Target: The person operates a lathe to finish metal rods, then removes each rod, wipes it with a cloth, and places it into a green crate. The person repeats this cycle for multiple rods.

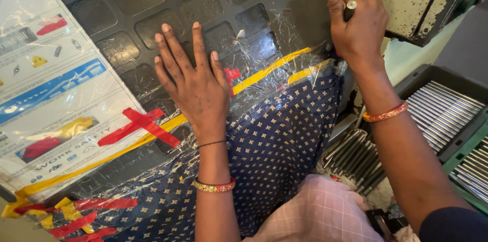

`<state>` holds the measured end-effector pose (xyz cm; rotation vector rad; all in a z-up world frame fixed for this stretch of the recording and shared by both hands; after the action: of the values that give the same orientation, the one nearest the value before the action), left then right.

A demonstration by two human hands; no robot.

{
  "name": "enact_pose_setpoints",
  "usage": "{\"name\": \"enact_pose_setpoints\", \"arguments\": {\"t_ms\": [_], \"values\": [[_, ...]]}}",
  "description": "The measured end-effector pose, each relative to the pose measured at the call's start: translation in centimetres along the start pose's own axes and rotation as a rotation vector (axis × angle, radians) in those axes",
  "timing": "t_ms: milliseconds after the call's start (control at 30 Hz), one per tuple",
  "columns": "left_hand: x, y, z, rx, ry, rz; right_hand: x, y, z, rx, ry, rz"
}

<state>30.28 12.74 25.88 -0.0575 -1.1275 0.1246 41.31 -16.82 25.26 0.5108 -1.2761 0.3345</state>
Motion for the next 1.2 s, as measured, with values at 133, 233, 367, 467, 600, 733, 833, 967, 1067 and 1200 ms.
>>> {"name": "enact_pose_setpoints", "arguments": {"t_ms": [133, 233, 367, 467, 600, 733, 833, 967, 1067, 1200], "values": [[0.04, 0.05, -0.15, -0.011, 0.002, -0.002, -0.06, 0.04, 0.03, -0.006, -0.008, 0.016], [0.00, 0.09, -0.17, -0.024, 0.000, -0.006, -0.05, 0.02, 0.05, 0.003, -0.014, 0.019], [-0.10, 0.14, -0.33, -0.023, 0.003, -0.005, -0.05, -0.14, -0.05, -0.001, -0.001, 0.014], [-0.10, 0.13, -0.49, -0.010, 0.005, -0.005, -0.08, -0.09, -0.01, -0.010, -0.007, 0.036], [-0.10, 0.19, -0.61, -0.005, 0.008, -0.003, -0.12, -0.07, 0.05, -0.006, 0.004, 0.023], [-0.11, 0.25, -0.65, -0.007, 0.010, -0.003, -0.13, -0.06, 0.07, -0.002, 0.003, 0.027], [-0.09, 0.23, -0.62, -0.011, 0.006, -0.002, -0.14, -0.14, 0.06, -0.001, 0.003, 0.028], [-0.08, 0.17, -0.57, -0.003, 0.004, -0.005, -0.17, -0.12, 0.06, -0.007, -0.001, 0.039], [-0.07, 0.19, -0.56, -0.004, 0.003, -0.003, -0.22, -0.24, 0.00, -0.011, 0.009, 0.031], [-0.06, 0.18, -0.62, 0.005, 0.001, -0.002, -0.23, -0.34, -0.03, -0.010, 0.008, 0.040]]}}
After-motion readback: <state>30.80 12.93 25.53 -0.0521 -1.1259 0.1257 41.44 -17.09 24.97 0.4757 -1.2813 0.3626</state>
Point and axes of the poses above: each hand's wrist, its own x-axis towards the middle knuckle, its own z-axis out of the back of the hand, y = z × x, the point moved 5 cm from there along x, towards the middle knuckle, and after that the axes turned 6 degrees about -y, right-handed, at the moved point
